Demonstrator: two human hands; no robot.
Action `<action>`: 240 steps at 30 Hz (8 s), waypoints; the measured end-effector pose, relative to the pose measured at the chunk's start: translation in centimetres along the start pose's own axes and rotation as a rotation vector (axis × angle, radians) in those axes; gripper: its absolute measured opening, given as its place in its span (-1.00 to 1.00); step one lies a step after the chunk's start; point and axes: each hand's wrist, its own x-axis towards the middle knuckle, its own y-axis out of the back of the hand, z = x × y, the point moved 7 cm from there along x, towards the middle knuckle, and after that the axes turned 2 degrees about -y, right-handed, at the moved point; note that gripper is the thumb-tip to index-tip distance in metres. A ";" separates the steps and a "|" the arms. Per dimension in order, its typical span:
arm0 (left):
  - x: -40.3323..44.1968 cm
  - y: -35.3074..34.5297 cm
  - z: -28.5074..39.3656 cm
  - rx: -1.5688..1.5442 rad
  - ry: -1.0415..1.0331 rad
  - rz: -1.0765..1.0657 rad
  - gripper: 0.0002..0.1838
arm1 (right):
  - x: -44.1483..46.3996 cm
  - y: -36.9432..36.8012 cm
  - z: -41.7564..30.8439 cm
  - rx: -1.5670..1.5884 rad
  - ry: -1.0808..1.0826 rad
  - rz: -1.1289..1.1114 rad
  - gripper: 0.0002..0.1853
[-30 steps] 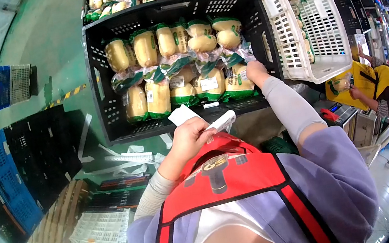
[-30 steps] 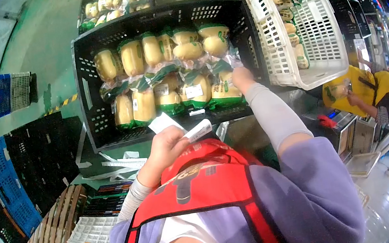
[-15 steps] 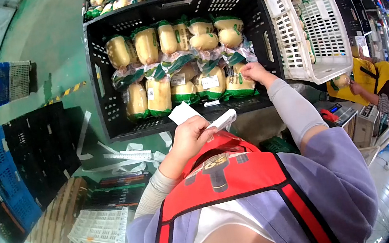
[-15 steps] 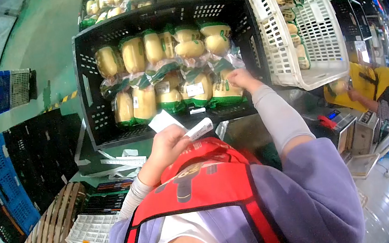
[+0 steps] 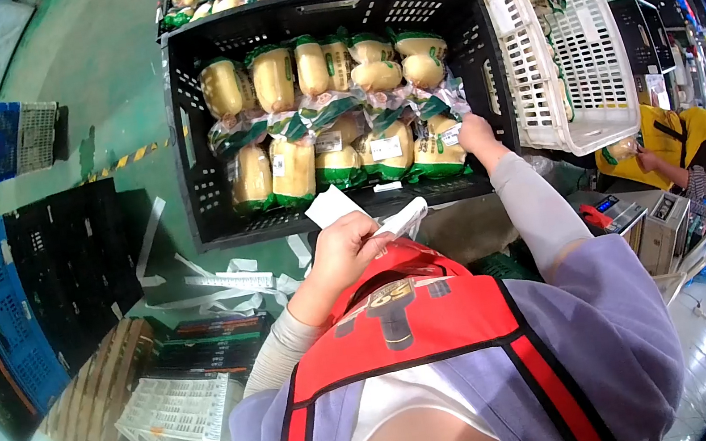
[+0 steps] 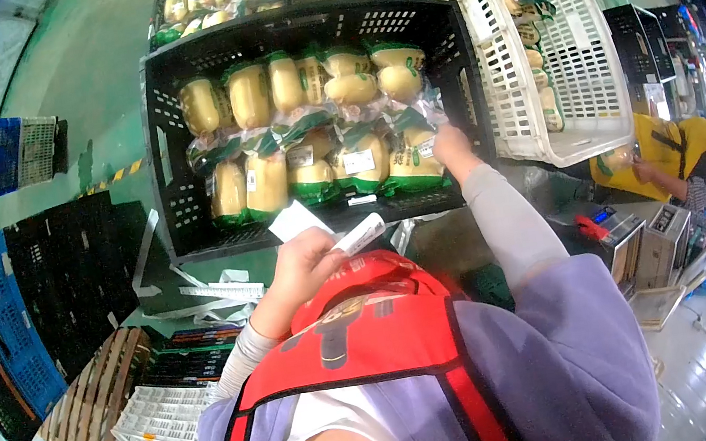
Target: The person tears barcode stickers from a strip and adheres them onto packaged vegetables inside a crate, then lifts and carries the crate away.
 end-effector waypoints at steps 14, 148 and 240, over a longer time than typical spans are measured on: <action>-0.5 0.6 -0.1 0.009 -0.010 0.017 -0.81 | -0.2 0.8 -1.6 -0.049 0.188 -0.223 -0.76; -2.2 13.1 -9.4 -0.797 0.308 0.739 -0.87 | -10.5 7.5 -37.6 1.322 0.613 -0.785 -0.67; 4.4 3.4 -6.7 -0.600 0.390 0.156 -0.76 | 3.4 5.8 -32.3 -0.542 1.653 0.317 -0.88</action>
